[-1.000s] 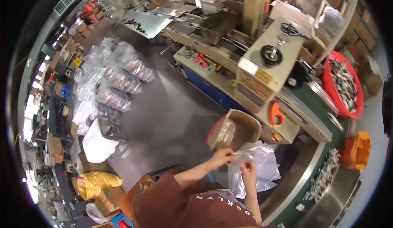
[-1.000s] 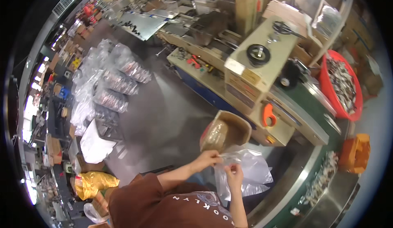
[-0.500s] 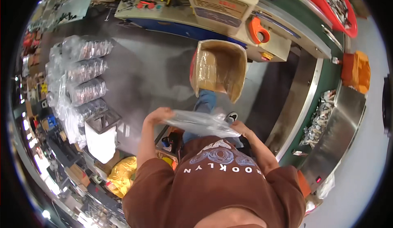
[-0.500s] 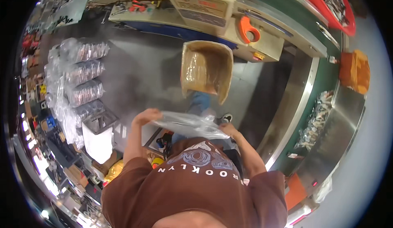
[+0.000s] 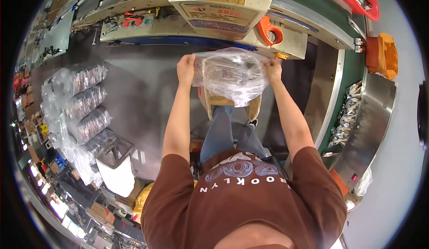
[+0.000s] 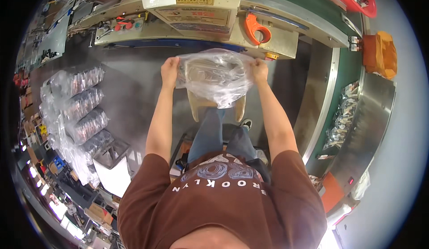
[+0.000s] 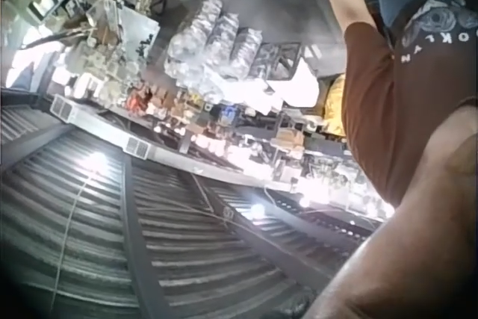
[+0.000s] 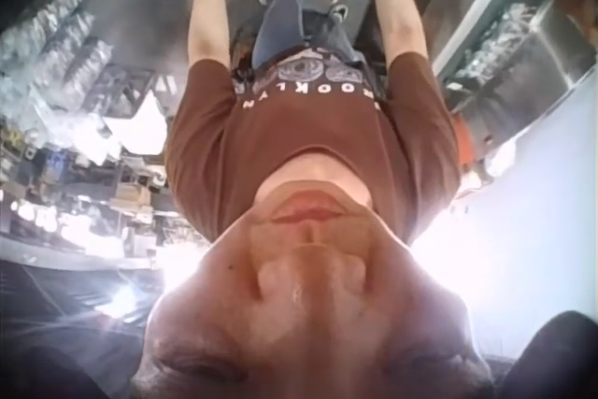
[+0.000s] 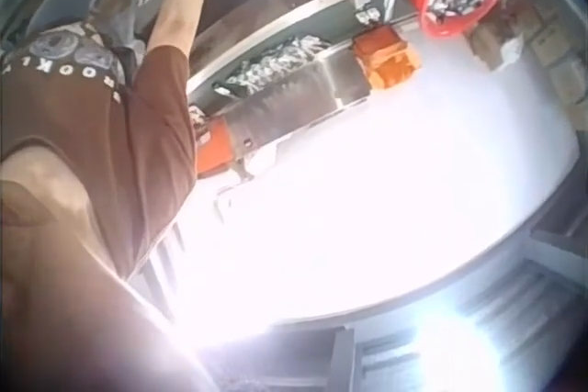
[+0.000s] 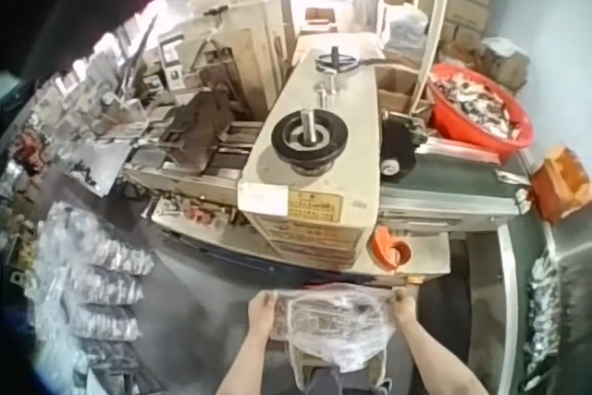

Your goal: Gathering bundles of metal parts from a conveyor belt and placing them into plastic bags.

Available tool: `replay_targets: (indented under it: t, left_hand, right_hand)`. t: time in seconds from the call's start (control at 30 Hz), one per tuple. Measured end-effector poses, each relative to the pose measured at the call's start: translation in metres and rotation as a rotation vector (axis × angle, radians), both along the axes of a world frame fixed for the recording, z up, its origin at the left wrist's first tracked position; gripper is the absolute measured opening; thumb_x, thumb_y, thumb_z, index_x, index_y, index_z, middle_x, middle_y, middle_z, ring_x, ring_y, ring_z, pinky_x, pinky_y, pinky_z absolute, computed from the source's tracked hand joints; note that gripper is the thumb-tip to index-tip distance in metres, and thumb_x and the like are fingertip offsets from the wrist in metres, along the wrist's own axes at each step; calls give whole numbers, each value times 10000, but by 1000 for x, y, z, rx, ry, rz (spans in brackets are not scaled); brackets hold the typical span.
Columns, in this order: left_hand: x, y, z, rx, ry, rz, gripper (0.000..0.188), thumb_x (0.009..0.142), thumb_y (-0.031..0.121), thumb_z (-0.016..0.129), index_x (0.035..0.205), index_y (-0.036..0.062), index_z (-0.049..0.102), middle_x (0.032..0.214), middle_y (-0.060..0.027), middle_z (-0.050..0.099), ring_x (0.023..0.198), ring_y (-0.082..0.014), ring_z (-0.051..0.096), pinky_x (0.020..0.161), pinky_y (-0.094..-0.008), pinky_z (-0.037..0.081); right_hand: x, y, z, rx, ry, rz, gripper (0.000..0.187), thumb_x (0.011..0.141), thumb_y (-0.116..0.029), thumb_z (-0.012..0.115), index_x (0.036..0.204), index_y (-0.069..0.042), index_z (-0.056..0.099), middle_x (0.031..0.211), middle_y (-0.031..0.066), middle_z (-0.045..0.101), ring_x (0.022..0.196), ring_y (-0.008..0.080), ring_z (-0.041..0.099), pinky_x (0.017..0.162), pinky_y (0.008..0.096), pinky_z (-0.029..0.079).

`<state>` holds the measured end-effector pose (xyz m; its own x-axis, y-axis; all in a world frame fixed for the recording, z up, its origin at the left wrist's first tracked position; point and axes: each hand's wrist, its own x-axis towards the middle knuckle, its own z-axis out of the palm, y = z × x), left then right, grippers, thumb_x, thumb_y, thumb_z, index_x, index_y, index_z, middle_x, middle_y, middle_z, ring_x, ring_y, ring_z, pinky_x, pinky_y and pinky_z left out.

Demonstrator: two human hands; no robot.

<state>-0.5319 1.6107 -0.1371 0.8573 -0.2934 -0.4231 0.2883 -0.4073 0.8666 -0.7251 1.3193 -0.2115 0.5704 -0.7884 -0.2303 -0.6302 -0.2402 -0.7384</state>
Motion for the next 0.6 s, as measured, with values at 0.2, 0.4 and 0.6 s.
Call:
replay_targets:
  t: [0.2, 0.4, 0.6]
  left_hand:
    - [-44, 56, -33, 633, -119, -128, 170, 823, 190, 522, 870, 72, 636, 828, -175, 633, 804, -359, 603, 702, -430, 482]
    - [-96, 59, -17, 42, 684, 282, 185, 901, 148, 441, 932, -26, 494, 685, -113, 561, 620, -187, 615, 424, -330, 507]
    - [-150, 36, -43, 614, -157, -201, 199, 887, 142, 436, 1036, 14, 462, 867, -255, 606, 768, -375, 616, 671, -417, 495]
  right_hand:
    - [-48, 31, 30, 736, 289, -110, 142, 771, -161, 606, 843, -39, 604, 641, 37, 580, 526, 127, 543, 467, 280, 459]
    - [-70, 63, 97, 1180, 360, -215, 143, 784, -115, 575, 897, -31, 601, 614, 38, 554, 458, 100, 504, 383, 254, 429]
    - [-81, 105, 38, 281, 663, 373, 241, 748, -197, 560, 914, -39, 633, 896, 206, 635, 845, 336, 629, 719, 409, 505]
